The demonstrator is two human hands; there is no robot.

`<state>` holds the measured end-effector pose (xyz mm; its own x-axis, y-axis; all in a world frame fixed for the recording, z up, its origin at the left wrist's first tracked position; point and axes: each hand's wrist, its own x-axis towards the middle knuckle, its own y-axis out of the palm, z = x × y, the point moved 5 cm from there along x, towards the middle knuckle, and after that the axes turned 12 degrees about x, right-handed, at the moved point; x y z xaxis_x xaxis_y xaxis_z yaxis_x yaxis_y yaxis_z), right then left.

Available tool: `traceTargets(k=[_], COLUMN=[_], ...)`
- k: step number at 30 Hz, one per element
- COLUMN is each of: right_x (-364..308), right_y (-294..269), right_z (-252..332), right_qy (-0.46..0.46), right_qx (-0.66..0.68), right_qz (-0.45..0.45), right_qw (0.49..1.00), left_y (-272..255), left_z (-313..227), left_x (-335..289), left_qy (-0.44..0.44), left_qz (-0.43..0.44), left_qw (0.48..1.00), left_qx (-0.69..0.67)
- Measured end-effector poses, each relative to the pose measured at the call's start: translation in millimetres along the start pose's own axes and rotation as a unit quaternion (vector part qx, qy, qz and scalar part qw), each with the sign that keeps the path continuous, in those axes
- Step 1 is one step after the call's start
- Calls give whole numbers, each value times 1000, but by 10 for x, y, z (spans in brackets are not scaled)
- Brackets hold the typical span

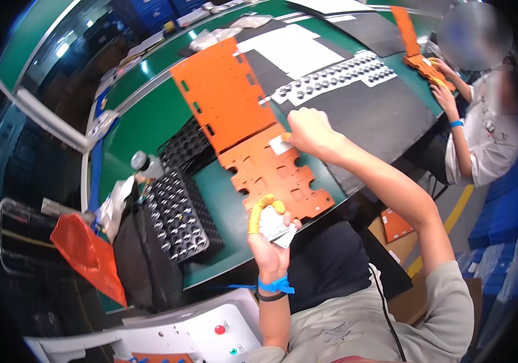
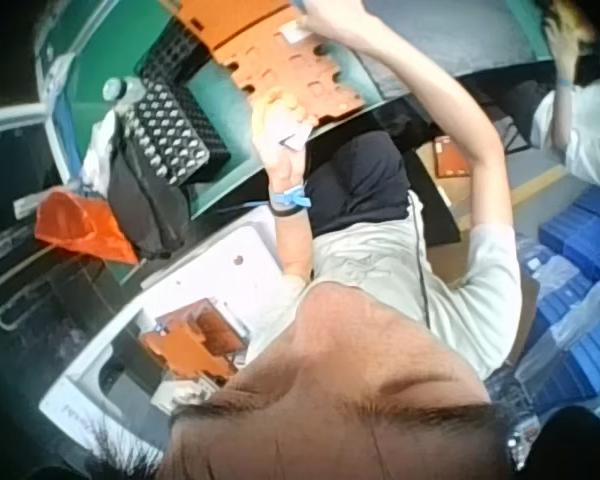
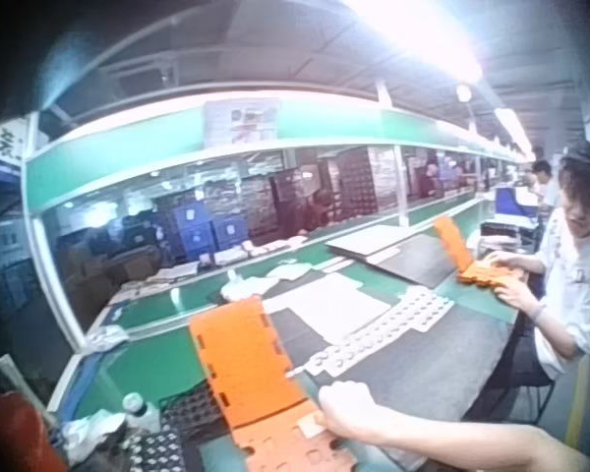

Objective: The person places small silver components onto an orange circuit board and secures them with a yellow tool. They then place the board into a white machine labeled 'Oushi' and press a button. The person repeats this process with multiple boards, handling them one at a time.

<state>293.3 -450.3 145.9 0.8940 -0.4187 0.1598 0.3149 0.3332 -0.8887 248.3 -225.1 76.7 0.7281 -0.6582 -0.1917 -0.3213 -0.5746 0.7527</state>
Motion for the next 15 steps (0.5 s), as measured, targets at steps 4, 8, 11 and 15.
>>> traceTargets(k=[4,8,11,15], right_x=[-161,-293,-526,-707], right_y=[31,159,346,619], right_z=[640,1349,1914,2421], right_qy=[-130,-180,-276,-341], right_qx=[45,220,315,276], right_qz=[-91,-2,73,105], right_qw=[986,959,905,893], left_y=[-82,-188,-352,-486], left_z=[-118,-254,-268,-261], left_x=[-159,-369,-511,-602], left_qy=[15,30,38,60], left_qz=[-11,-30,-63,-26], left_qw=[999,998,996,998], left_qx=[-39,-47,-43,22])
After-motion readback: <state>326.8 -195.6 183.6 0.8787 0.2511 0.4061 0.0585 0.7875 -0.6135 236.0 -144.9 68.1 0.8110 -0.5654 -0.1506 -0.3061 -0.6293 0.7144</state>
